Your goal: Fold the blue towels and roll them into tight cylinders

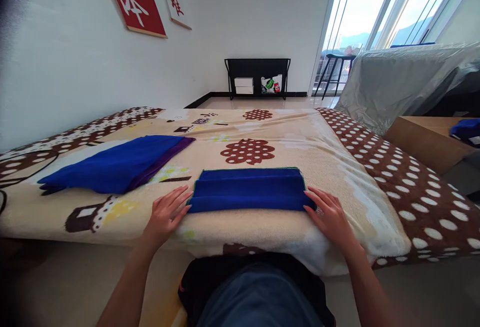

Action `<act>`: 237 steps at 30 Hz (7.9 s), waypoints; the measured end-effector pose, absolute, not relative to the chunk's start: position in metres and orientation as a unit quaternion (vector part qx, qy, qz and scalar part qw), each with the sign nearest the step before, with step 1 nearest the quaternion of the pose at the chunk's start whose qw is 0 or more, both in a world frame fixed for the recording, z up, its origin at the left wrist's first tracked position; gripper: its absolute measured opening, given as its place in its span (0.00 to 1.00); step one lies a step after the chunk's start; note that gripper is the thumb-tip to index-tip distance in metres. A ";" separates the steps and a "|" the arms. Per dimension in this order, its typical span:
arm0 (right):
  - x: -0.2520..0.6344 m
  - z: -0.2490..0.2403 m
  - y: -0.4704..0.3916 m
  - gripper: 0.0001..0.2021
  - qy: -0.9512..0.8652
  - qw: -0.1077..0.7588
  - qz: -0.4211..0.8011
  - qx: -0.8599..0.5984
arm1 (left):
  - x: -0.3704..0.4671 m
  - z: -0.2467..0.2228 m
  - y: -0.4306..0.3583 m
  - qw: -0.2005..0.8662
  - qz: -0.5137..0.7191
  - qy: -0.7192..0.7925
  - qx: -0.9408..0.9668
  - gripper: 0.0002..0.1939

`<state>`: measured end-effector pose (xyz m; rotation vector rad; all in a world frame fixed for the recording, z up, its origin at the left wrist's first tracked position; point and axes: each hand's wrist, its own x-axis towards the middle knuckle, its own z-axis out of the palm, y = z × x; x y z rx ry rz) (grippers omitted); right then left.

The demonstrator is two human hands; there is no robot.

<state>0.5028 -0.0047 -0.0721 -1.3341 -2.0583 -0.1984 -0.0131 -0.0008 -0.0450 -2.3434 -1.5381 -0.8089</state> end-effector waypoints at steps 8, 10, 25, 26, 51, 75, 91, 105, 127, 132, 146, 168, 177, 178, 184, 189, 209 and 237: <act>0.508 -0.071 -0.012 0.15 -0.813 0.321 -0.059 -0.482 | -0.006 -0.036 -0.015 0.053 -0.253 -0.495 -0.830 0.18; 0.508 -0.071 -0.008 0.14 -0.809 0.325 -0.053 -0.488 | -0.007 -0.038 -0.011 0.036 -0.264 -0.504 -0.822 0.16; 0.493 -0.062 0.038 0.15 -0.754 0.329 -0.038 -0.567 | 0.024 -0.032 0.033 0.035 -0.320 -0.578 -0.750 0.15; 0.487 -0.061 0.040 0.15 -0.744 0.325 -0.067 -0.580 | 0.031 -0.029 0.035 0.058 -0.317 -0.587 -0.743 0.15; 0.469 -0.072 0.041 0.26 -0.807 0.225 -0.070 -0.542 | 0.039 -0.041 0.043 0.054 -0.189 -0.546 -0.814 0.25; 0.504 -0.052 0.061 0.26 -0.827 0.190 -0.075 -0.523 | 0.013 -0.026 0.058 0.000 -0.190 -0.528 -0.828 0.25; 0.403 -0.030 0.070 0.29 -0.892 0.171 -0.018 -0.419 | 0.147 -0.012 0.079 -0.028 -0.133 -0.377 -0.916 0.33; 0.508 -0.053 0.063 0.26 -0.845 0.218 0.006 -0.488 | -0.009 -0.030 0.068 -0.013 -0.174 -0.489 -0.855 0.27; 0.455 -0.031 0.116 0.18 -0.736 0.215 -0.095 -0.635 | 0.042 -0.005 0.127 0.027 -0.200 -0.615 -0.762 0.23; 0.388 -0.025 0.112 0.24 -0.847 0.168 -0.085 -0.497 | 0.115 -0.009 0.129 0.000 -0.146 -0.475 -0.868 0.34; 0.440 -0.038 0.132 0.27 -0.877 0.139 -0.072 -0.453 | 0.072 -0.022 0.139 0.028 -0.108 -0.451 -0.885 0.26; 0.512 -0.017 0.131 0.18 -0.879 0.131 0.050 -0.455 | -0.012 0.019 0.144 -0.104 -0.108 -0.461 -0.875 0.21; 0.503 -0.050 0.105 0.20 -0.855 0.198 0.080 -0.472 | -0.020 -0.012 0.129 -0.163 -0.147 -0.479 -0.850 0.26; 0.504 -0.054 0.104 0.20 -0.853 0.205 0.080 -0.473 | -0.021 -0.014 0.128 -0.164 -0.153 -0.482 -0.847 0.26; 0.509 -0.053 0.098 0.19 -0.844 0.235 0.104 -0.471 | -0.024 -0.012 0.126 -0.189 -0.169 -0.478 -0.841 0.25; 0.508 -0.028 0.091 0.16 -0.829 0.254 0.179 -0.465 | -0.022 -0.004 0.120 -0.196 -0.181 -0.479 -0.836 0.24; 0.363 0.282 0.065 0.15 -0.732 0.644 0.129 -0.182 | 0.168 -0.011 0.035 -0.305 -0.289 -0.429 -0.800 0.11; 0.371 0.289 0.064 0.16 -0.843 0.487 0.049 -0.223 | 0.186 -0.032 0.035 -0.304 -0.325 -0.483 -0.754 0.15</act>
